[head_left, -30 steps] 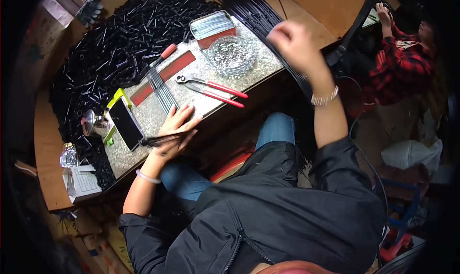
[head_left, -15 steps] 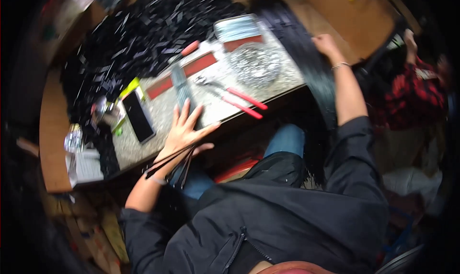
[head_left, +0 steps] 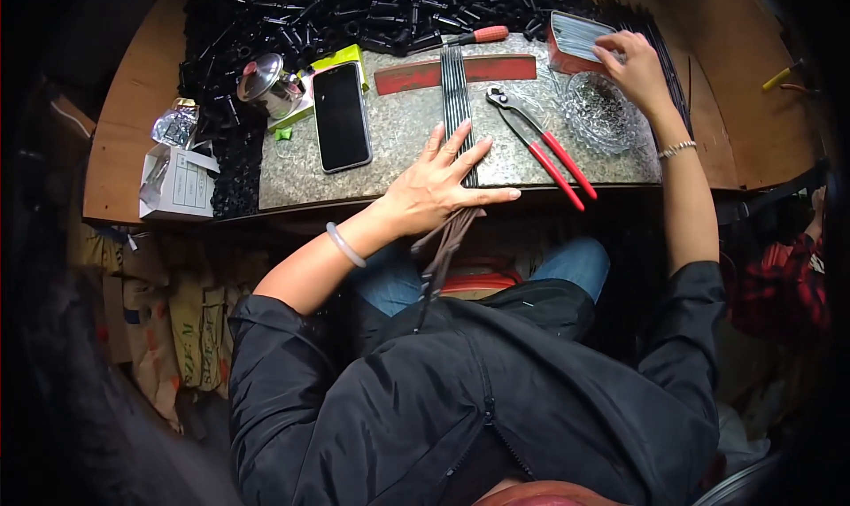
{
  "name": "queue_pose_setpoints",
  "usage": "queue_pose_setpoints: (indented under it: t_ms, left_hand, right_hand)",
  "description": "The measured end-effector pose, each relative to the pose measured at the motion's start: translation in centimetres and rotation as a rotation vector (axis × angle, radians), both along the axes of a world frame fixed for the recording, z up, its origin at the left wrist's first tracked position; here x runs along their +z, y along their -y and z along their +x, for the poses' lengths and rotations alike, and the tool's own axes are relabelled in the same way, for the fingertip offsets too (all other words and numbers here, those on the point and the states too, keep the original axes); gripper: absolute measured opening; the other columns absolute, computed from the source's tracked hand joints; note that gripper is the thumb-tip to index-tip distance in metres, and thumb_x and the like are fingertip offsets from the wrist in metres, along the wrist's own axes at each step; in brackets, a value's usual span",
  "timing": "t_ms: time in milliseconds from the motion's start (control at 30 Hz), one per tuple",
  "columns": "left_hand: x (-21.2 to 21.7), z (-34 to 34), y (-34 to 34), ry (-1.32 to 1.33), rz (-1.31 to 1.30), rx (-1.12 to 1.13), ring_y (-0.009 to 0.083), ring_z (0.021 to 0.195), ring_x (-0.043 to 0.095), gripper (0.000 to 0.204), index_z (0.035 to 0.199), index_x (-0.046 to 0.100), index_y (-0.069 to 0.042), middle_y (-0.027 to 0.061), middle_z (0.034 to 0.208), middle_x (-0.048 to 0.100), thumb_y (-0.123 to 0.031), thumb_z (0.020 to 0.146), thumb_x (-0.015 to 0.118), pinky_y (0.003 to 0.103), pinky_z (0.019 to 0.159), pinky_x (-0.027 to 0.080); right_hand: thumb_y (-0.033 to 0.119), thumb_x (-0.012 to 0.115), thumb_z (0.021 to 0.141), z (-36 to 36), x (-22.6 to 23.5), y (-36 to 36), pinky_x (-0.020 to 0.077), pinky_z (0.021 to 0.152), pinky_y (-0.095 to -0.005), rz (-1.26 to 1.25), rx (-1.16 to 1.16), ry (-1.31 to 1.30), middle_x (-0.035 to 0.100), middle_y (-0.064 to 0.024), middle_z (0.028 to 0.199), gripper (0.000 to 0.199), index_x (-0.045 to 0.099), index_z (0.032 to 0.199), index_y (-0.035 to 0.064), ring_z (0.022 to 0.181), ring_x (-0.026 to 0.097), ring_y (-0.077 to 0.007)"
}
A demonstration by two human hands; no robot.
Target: Manually assembling black rods into a hub and using pliers to secure the connection.
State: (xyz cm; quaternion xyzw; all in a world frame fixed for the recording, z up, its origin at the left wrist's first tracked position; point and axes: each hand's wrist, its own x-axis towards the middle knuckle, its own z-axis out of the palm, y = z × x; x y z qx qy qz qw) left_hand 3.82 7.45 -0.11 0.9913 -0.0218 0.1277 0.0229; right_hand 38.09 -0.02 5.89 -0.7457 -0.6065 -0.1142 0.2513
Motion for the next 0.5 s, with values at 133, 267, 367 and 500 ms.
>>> queue_pose_setpoints:
  t_ms: [133, 267, 367, 500]
  left_hand:
    - [0.1, 0.0, 0.1, -0.024, -0.038, 0.017, 0.0452, 0.130, 0.027, 0.052, 0.131, 0.038, -0.049, 0.0178, 0.136, 0.037, -0.038, 0.084, 0.056, 0.062, 0.102, 0.024]
    - [-0.2, 0.2, 0.1, 0.003, -0.060, 0.011, 0.0449, 0.130, 0.028, 0.053, 0.131, 0.037, -0.050, 0.0182, 0.136, 0.036, -0.034, 0.084, 0.056, 0.062, 0.102, 0.025]
    - [-0.4, 0.1, -0.1, 0.009, -0.010, 0.008, 0.0462, 0.129, 0.029, 0.057, 0.134, 0.032, -0.051, 0.0202, 0.136, 0.037, -0.032, 0.085, 0.055, 0.062, 0.101, 0.026]
    - [-0.3, 0.0, 0.0, -0.008, -0.028, 0.035, 0.0440, 0.132, 0.025, 0.053, 0.130, 0.038, -0.051, 0.0179, 0.140, 0.033, -0.035, 0.084, 0.058, 0.060, 0.103, 0.024]
  right_hand:
    - [0.027, 0.065, 0.080, 0.8, -1.6, -3.3, 0.0462, 0.080, -0.0365, -0.050, -0.056, 0.083, 0.063, -0.0084, 0.086, 0.023, 0.069, 0.093, 0.0088, 0.089, 0.056, -0.0257]
    - [0.028, 0.066, 0.079, 1.9, -2.6, -4.8, 0.0468, 0.081, -0.0379, -0.123, -0.081, 0.086, 0.062, -0.0081, 0.087, 0.023, 0.069, 0.093, 0.0102, 0.090, 0.055, -0.0262]
    - [0.025, 0.065, 0.079, 1.6, -2.7, -5.1, 0.0473, 0.080, -0.0379, -0.124, -0.064, 0.083, 0.062, -0.0076, 0.086, 0.020, 0.069, 0.090, 0.0096, 0.090, 0.056, -0.0263]
    - [0.021, 0.062, 0.081, 0.6, -1.8, -5.0, 0.0478, 0.078, -0.0364, -0.113, -0.055, 0.135, 0.062, -0.0070, 0.086, 0.014, 0.067, 0.085, 0.0087, 0.090, 0.056, -0.0260]
